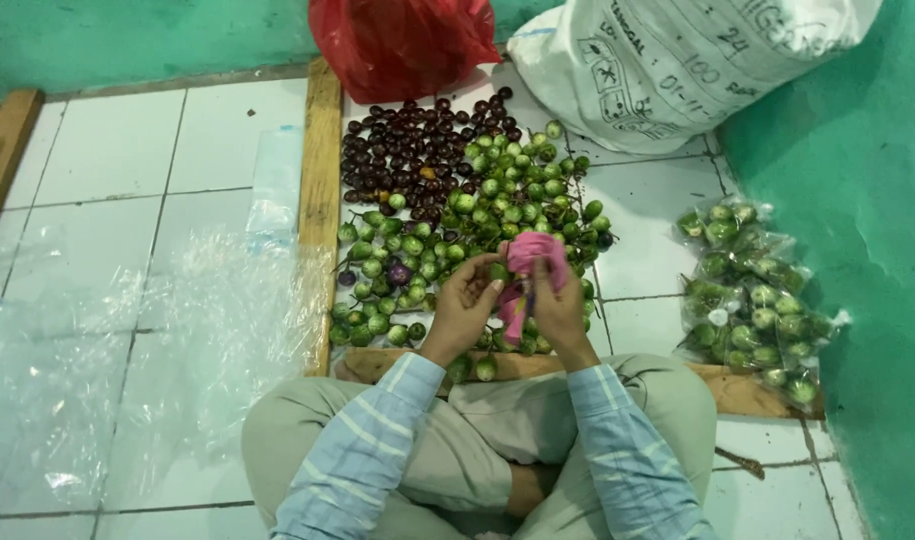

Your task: The person sits on the floor and repeatedly picks up small green and purple fruits, wipes them with a pink cloth, and places them into small clear plastic bags. The person handles the fruit one at a time and sets the filled bags aside.

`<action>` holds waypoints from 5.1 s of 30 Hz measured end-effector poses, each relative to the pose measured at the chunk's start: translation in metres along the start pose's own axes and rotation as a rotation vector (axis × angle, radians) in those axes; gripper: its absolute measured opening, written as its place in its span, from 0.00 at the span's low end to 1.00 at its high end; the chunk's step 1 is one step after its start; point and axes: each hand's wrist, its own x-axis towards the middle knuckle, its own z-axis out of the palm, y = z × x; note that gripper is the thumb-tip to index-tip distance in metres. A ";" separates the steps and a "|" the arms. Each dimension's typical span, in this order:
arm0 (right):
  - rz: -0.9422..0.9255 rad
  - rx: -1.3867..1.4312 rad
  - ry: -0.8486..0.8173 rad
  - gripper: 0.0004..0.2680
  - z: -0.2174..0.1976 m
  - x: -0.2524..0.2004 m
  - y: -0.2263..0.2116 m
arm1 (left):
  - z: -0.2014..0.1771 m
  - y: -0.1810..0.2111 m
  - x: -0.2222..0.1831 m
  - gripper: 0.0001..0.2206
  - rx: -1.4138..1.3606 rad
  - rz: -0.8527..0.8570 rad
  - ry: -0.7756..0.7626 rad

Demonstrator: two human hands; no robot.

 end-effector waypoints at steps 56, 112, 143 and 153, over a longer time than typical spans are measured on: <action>-0.068 -0.112 -0.299 0.06 -0.010 -0.013 0.011 | -0.002 -0.060 0.005 0.07 -0.765 -0.448 0.072; -0.116 0.290 -0.443 0.25 -0.006 -0.012 0.003 | -0.011 -0.106 0.013 0.06 -0.741 -0.434 0.127; 0.004 -0.739 -0.308 0.13 -0.034 -0.034 0.003 | -0.068 -0.061 -0.040 0.15 0.354 -0.480 0.061; 0.306 -1.251 -0.735 0.27 -0.026 -0.051 0.070 | -0.080 -0.188 -0.037 0.09 0.978 -0.632 -0.014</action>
